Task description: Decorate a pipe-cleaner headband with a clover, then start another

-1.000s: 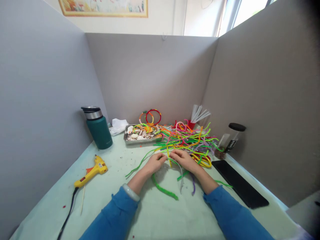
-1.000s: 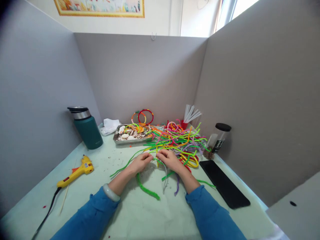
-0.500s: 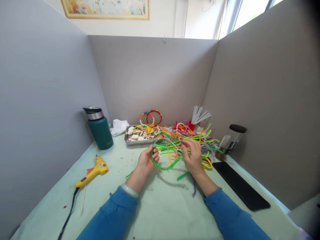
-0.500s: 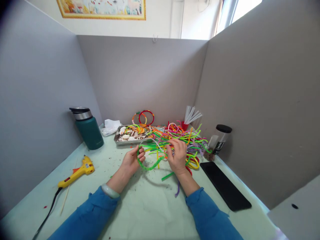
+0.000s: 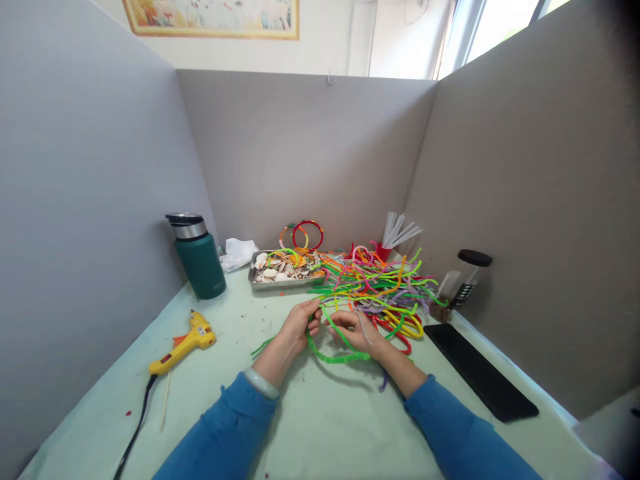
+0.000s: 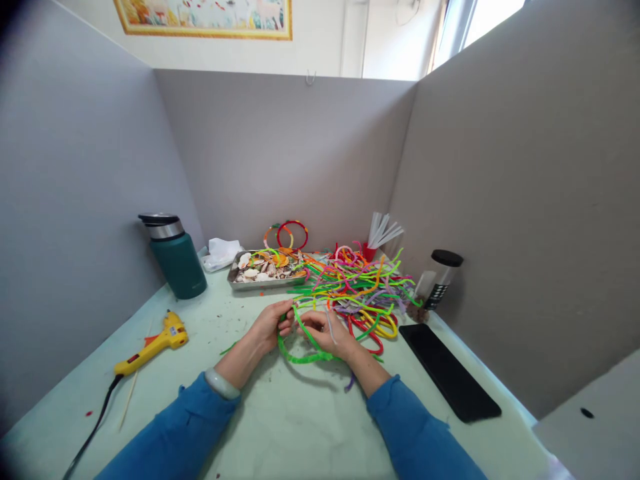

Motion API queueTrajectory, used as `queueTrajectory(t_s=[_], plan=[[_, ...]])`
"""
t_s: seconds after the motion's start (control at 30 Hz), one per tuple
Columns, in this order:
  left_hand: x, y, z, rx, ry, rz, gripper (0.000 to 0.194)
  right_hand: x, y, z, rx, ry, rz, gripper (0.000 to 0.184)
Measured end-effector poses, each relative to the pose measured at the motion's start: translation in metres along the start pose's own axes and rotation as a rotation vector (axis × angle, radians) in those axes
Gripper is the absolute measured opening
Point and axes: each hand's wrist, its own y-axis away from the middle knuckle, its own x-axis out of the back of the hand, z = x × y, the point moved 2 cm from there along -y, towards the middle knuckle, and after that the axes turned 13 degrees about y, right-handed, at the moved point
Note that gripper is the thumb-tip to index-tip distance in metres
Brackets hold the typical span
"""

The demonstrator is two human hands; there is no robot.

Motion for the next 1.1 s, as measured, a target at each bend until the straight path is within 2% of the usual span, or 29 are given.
queueTrajectory(t_s=[0.17, 0.43, 0.63, 0.7, 0.8, 0.9, 1.0, 1.1], plan=[[0.001, 0.0, -0.008, 0.019, -0.138, 0.003, 0.023, -0.001, 0.0, 0.0, -0.077, -0.178, -0.04, 0.037], [-0.002, -0.001, -0.013, -0.106, -0.359, 0.044, 0.022, -0.002, -0.003, 0.008, -0.142, -0.389, -0.084, 0.046], [-0.005, 0.0, -0.008, -0.422, -0.897, 0.014, 0.015, -0.004, -0.002, 0.013, -0.186, -0.542, -0.134, 0.044], [-0.006, 0.001, -0.007, -0.455, -0.988, 0.042, 0.016, -0.006, -0.001, 0.014, -0.192, -0.58, -0.152, 0.046], [-0.007, 0.003, -0.006, -0.442, -1.031, 0.116, 0.017, -0.005, 0.002, 0.013, -0.202, -0.627, -0.19, 0.046], [-0.007, 0.004, -0.004, -0.437, -1.001, 0.16, 0.017, -0.002, 0.005, 0.012, -0.228, -0.724, -0.295, 0.044], [-0.004, 0.004, -0.002, -0.423, -0.923, 0.218, 0.018, 0.003, 0.007, 0.014, -0.259, -0.785, -0.395, 0.038], [0.001, 0.002, -0.001, -0.357, -0.772, 0.254, 0.021, 0.009, 0.008, 0.018, -0.275, -0.78, -0.42, 0.032]])
